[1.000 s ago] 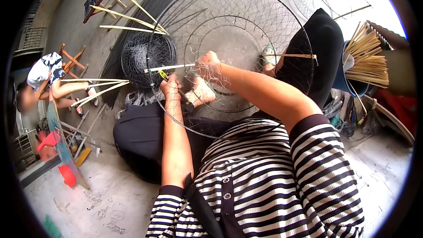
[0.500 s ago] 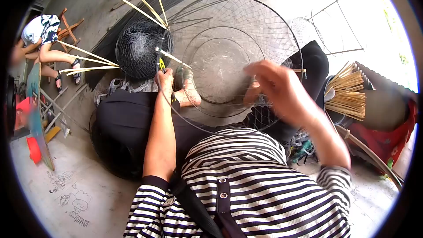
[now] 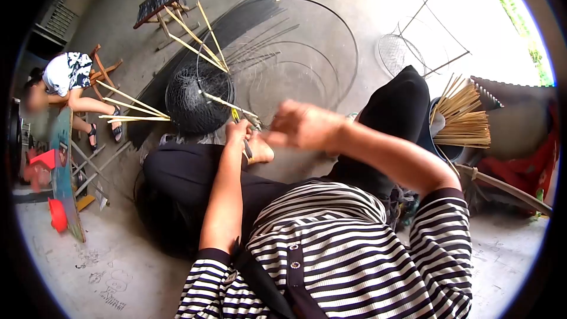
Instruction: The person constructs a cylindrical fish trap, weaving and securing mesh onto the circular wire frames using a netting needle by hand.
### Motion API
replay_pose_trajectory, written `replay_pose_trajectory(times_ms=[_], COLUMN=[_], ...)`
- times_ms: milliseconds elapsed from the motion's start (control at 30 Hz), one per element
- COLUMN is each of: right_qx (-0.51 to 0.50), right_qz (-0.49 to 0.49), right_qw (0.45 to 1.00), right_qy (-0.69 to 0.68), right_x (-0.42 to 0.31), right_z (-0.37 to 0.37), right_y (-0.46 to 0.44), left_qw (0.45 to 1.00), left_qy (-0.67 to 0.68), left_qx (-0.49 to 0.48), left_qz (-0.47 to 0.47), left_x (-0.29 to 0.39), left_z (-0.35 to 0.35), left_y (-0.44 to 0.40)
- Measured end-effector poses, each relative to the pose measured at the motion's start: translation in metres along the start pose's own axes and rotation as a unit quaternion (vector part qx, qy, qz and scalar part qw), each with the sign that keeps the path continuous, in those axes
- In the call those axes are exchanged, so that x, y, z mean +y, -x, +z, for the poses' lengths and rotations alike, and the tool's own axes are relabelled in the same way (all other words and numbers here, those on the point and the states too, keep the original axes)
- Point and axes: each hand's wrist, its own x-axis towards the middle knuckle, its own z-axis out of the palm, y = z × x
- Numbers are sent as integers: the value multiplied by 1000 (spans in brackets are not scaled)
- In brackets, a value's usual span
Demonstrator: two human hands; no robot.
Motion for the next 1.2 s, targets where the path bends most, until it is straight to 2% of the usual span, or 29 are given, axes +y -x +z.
replay_pose_trajectory(times_ms=[67, 133, 200, 267, 333, 400, 467, 533, 667, 700, 733, 800, 867, 900, 1033, 1133, 1167, 1200], right_qx=[65, 22, 67, 145, 165, 164, 175, 113, 133, 108, 69, 9, -130, -148, -72, -35, -131, -84], right_qz=[168, 262, 347, 393, 436, 462, 526, 570, 557, 551, 564, 516, 534, 503, 499, 471, 497, 471], right_qw=[983, 951, 905, 886, 869, 862, 830, 813, 802, 794, 786, 811, 813, 834, 849, 871, 853, 864], right_qy=[42, 162, 239, 201, 163, 131, 52, 31, 168, 233, 242, 275, 193, 174, 161, 138, 93, 156], right_x=[49, 85, 87, 61, 17, -17, -39, -42, -1, 16, 34, 72, 99, 107, 113, 112, 107, 103], right_z=[-12, -49, -65, -66, -62, -41, -12, 0, -11, -18, -23, -18, -28, -28, -1, 18, 4, 5], right_y=[43, 69, 86, 87, 80, 84, 88, 94, 94, 93, 95, 109, 97, 90, 40, 14, -2, -2], left_qw=[998, 991, 984, 967, 964, 963, 964, 966, 967, 966, 964, 959, 957, 956, 955, 953, 954, 951], left_qy=[-39, -2, -5, 71, 90, 81, 115, 154, 194, 204, 214, 238, 249, 257, 233, 241, 242, 250], left_qx=[-47, -132, -176, -244, -251, -256, -240, -208, -166, -155, -155, -150, -146, -142, -177, -180, -179, -182], left_qz=[5, -2, -2, -13, -13, 6, 24, -19, 16, 22, 24, 27, 14, 7, 42, 23, 19, 16], left_x=[25, 25, 33, 33, 30, 34, 33, 32, 36, 39, 45, 53, 49, 48, 42, 38, 35, 37], left_z=[12, 24, 36, 46, 54, 61, 65, 65, 68, 68, 67, 62, 54, 52, 52, 49, 48, 46], left_y=[36, 48, 66, 79, 90, 99, 104, 108, 120, 122, 126, 134, 133, 130, 132, 133, 131, 132])
